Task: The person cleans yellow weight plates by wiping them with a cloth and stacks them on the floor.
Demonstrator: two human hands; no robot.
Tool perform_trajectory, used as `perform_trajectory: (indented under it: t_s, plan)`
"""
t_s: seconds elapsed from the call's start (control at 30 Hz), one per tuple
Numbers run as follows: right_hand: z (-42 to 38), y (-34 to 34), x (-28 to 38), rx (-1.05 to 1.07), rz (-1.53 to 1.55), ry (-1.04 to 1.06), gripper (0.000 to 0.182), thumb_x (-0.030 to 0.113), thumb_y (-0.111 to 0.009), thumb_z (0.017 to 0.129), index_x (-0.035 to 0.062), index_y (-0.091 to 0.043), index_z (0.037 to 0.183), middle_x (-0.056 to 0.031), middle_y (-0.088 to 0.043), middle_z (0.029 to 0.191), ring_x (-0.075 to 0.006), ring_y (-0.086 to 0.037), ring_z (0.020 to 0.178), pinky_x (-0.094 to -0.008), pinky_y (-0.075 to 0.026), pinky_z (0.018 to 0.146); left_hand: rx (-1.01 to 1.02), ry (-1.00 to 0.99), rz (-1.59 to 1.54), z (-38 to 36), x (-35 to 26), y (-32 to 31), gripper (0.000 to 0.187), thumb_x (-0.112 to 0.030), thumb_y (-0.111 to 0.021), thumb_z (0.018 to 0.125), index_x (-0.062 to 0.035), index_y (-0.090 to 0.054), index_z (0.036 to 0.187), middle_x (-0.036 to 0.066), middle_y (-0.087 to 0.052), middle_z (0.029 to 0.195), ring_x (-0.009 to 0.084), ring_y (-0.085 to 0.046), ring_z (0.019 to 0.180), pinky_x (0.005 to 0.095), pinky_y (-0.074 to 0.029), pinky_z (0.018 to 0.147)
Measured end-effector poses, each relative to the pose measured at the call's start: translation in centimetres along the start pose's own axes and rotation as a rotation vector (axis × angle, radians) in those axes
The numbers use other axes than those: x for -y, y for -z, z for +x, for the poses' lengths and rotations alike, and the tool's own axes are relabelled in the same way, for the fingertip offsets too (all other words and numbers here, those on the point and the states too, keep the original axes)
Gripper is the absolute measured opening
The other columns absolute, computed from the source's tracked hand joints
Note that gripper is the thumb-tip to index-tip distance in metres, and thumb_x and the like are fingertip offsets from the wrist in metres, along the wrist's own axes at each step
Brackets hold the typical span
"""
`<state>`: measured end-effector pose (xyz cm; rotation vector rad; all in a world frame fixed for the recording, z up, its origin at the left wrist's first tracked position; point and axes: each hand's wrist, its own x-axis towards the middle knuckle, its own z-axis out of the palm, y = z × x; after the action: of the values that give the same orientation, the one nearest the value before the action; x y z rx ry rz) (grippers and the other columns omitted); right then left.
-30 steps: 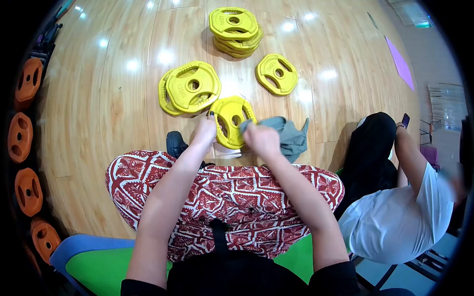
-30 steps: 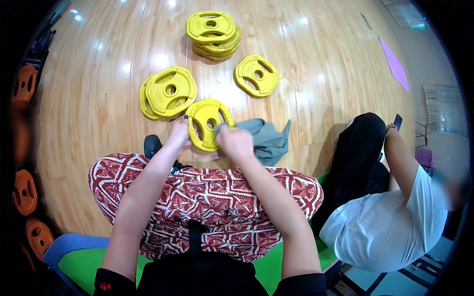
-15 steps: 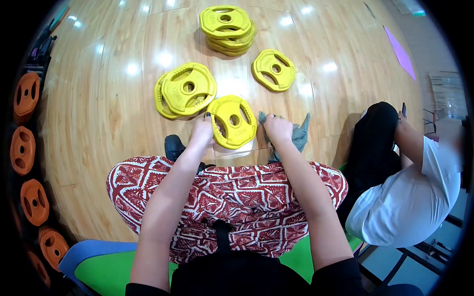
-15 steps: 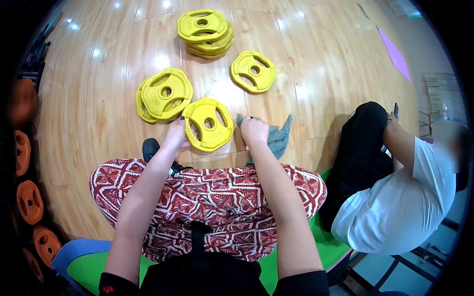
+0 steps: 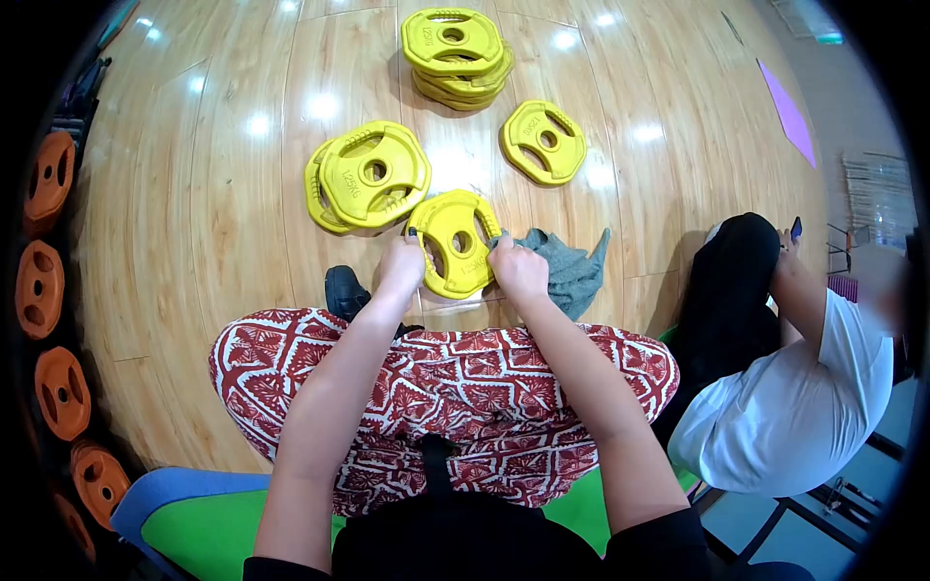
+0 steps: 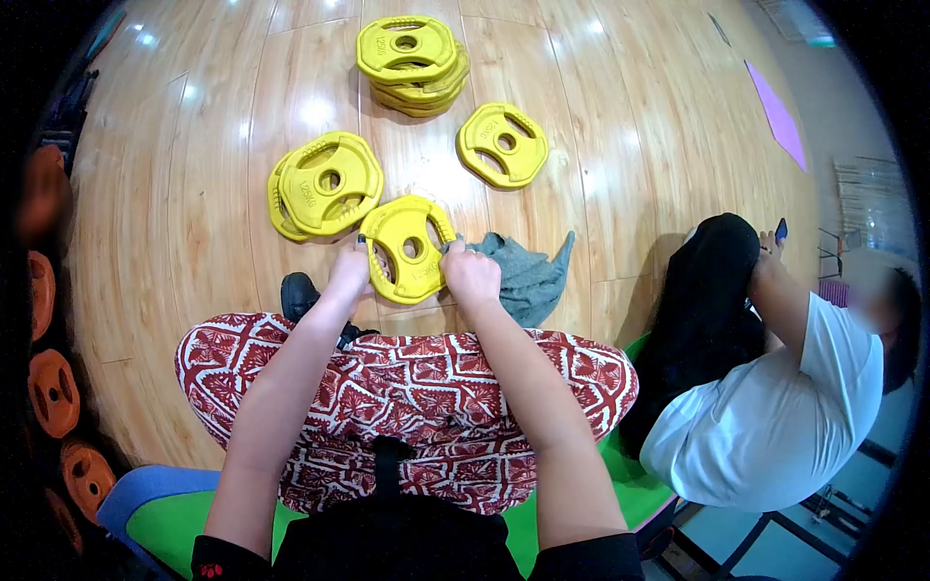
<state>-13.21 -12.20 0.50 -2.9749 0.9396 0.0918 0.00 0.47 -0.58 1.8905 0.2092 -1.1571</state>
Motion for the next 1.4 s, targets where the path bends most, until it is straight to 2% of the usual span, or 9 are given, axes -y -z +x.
perform_trajectory:
  t_s: [0.2, 0.37, 0.67, 0.87, 1.07, 1.17, 1.3, 1.37, 1.4]
  plan:
    - [0.6, 0.0, 0.2, 0.033, 0.107, -0.275, 0.019, 0.021, -0.044, 0.080, 0.0032, -0.049, 0.074, -0.0189, -0.058, 0.058, -0.0342, -0.059, 0.054, -0.0449, -0.048, 0.050, 0.040, -0.032, 0.043, 0.6, 0.1, -0.1, 0.036, -0.032, -0.031, 0.091, -0.0047, -0.054, 0.088, 0.005, -0.059, 0.074, 0.0174, -0.058, 0.065, 0.0341, -0.047, 0.060]
    - [-1.5, 1.4, 1.1, 0.152, 0.072, -0.141, 0.017, 0.017, -0.042, 0.080, 0.0029, -0.050, 0.080, -0.0161, -0.060, 0.060, -0.0307, -0.061, 0.056, -0.0419, -0.050, 0.051, 0.118, -0.024, 0.006, -0.5, -0.6, 0.2, 0.033, -0.032, -0.031, 0.091, -0.0049, -0.050, 0.097, 0.005, -0.058, 0.080, 0.0158, -0.057, 0.070, 0.0351, -0.049, 0.063]
    - [0.3, -0.2, 0.4, -0.044, 0.007, -0.091, 0.018, 0.019, -0.046, 0.078, 0.0055, -0.051, 0.067, -0.0141, -0.059, 0.055, -0.0268, -0.060, 0.049, -0.0381, -0.049, 0.043, 0.112, 0.011, 0.011, -0.7, -0.5, 0.4, 0.034, -0.030, -0.028, 0.092, -0.0067, -0.052, 0.087, 0.004, -0.057, 0.074, 0.0159, -0.056, 0.066, 0.0345, -0.049, 0.063]
    - [1.6, -0.2, -0.3, 0.085, 0.186, -0.266, 0.025, 0.026, -0.044, 0.081, 0.0033, -0.053, 0.074, -0.0194, -0.059, 0.063, -0.0359, -0.059, 0.059, -0.0458, -0.048, 0.055, 0.127, 0.030, -0.015, -0.3, 0.1, 0.3, 0.034, -0.031, -0.027, 0.092, -0.0079, -0.051, 0.087, 0.004, -0.056, 0.075, 0.0157, -0.056, 0.066, 0.0351, -0.048, 0.062]
    - [0.2, 1.8, 0.6, 0.284, 0.334, -0.432, 0.028, 0.024, -0.040, 0.080, 0.0020, -0.057, 0.082, -0.0221, -0.061, 0.077, -0.0364, -0.060, 0.073, -0.0449, -0.048, 0.067, 0.155, 0.059, -0.140, -0.4, -0.2, 0.4, 0.031, -0.032, -0.031, 0.091, -0.0067, -0.050, 0.091, 0.005, -0.056, 0.078, 0.0167, -0.056, 0.067, 0.0338, -0.049, 0.061]
    - [-1.3, 2.4, 0.9, 0.356, 0.285, -0.337, 0.027, 0.021, -0.039, 0.080, 0.0008, -0.057, 0.084, -0.0214, -0.061, 0.077, -0.0355, -0.061, 0.072, -0.0445, -0.049, 0.065, 0.162, 0.051, -0.123, -1.1, -0.8, 0.4, 0.031, -0.032, -0.032, 0.090, -0.0063, -0.050, 0.092, 0.005, -0.056, 0.079, 0.0176, -0.057, 0.069, 0.0345, -0.049, 0.062]
    - [-1.0, 0.6, 1.2, 0.115, 0.158, -0.263, 0.020, 0.019, -0.044, 0.078, 0.0040, -0.054, 0.070, -0.0177, -0.060, 0.062, -0.0331, -0.061, 0.058, -0.0434, -0.050, 0.054, 0.172, 0.029, -0.135, -0.9, -0.5, 0.4, 0.032, -0.031, -0.031, 0.091, -0.0062, -0.051, 0.092, 0.005, -0.056, 0.080, 0.0172, -0.057, 0.070, 0.0350, -0.049, 0.066]
    - [-0.4, 0.5, 0.9, 0.096, 0.127, -0.225, 0.018, 0.019, -0.044, 0.078, 0.0048, -0.053, 0.071, -0.0165, -0.060, 0.061, -0.0305, -0.061, 0.057, -0.0416, -0.050, 0.051, 0.107, 0.017, -0.145, -0.6, -0.2, 0.1, 0.030, -0.026, -0.034, 0.090, -0.0036, -0.053, 0.085, 0.006, -0.057, 0.072, 0.0167, -0.057, 0.065, 0.0329, -0.049, 0.057]
    - [-0.2, 0.5, 0.7, 0.078, 0.096, -0.187, 0.016, 0.019, -0.045, 0.078, 0.0055, -0.052, 0.072, -0.0153, -0.061, 0.061, -0.0279, -0.062, 0.056, -0.0397, -0.050, 0.048, 0.143, 0.006, -0.128, -0.7, -0.2, 0.2, 0.031, -0.029, -0.031, 0.091, -0.0053, -0.051, 0.090, 0.005, -0.056, 0.078, 0.0166, -0.057, 0.069, 0.0341, -0.049, 0.062]
